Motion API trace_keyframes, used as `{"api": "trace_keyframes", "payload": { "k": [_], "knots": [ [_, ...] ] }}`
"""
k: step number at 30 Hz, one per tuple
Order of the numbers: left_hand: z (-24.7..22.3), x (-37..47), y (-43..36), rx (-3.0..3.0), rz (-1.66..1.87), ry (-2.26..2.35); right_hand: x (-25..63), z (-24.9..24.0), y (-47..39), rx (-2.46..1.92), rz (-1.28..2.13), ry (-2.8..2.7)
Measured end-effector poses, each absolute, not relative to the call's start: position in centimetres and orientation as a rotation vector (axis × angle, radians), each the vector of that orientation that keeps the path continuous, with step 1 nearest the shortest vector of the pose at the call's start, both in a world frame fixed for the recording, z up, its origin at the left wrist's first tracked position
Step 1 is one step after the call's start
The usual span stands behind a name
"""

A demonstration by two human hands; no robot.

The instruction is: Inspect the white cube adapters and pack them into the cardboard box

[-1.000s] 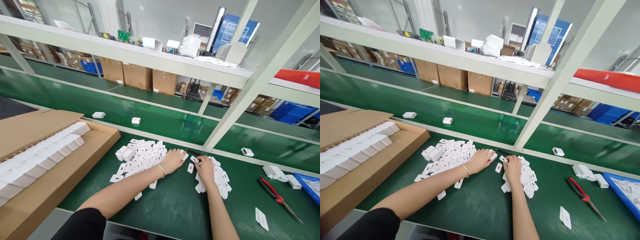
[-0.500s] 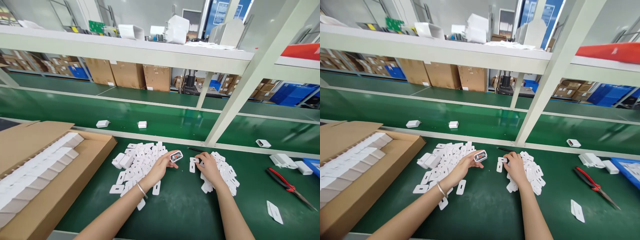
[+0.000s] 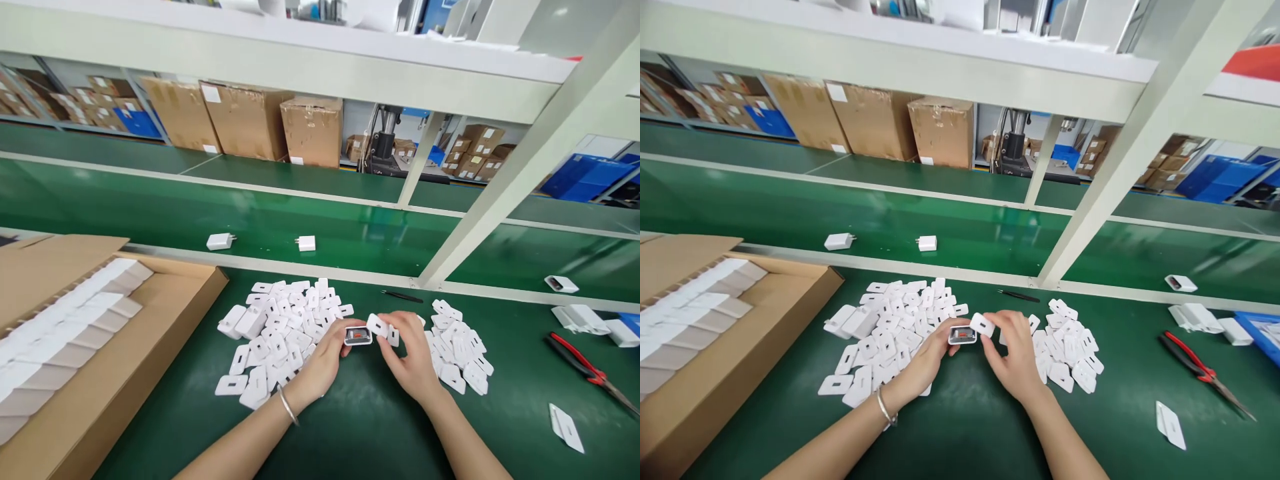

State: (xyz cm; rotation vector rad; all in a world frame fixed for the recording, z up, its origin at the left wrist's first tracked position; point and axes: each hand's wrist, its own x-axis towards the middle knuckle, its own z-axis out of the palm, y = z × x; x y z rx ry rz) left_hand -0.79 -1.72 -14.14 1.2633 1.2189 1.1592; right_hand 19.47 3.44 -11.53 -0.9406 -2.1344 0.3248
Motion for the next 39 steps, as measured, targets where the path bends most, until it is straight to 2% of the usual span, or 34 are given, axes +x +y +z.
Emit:
{"api": "trace_keyframes", "payload": {
  "k": [10,18,22,32,39],
  "knots": [
    [-13.3,-0.4,-2.6,1.401,1.082,1.204,19.0,-11.6,2.7,-0.764,0.339,-2.347],
    [-13.2,-0.2,-3.3,1.56,1.149,1.081,18.6,-12.1,1.7,-0.963,0.945,-2.1],
    [-13.3,-0.3,-3.6,1.658,1.141,1.066,18.6,-12.3,1.3,-0.958,1.132,-2.032],
    [-13.6,-0.8,-3.4,1.761,1.047,1.067,18.9,-12.9,1.3,-0.912,1.102,-1.95],
    [-14.0,-0.6,-3.0,1.756,1.106,1.158,18.6,-11.9,0.9,-0.922,1.275,-1.905]
  ]
}}
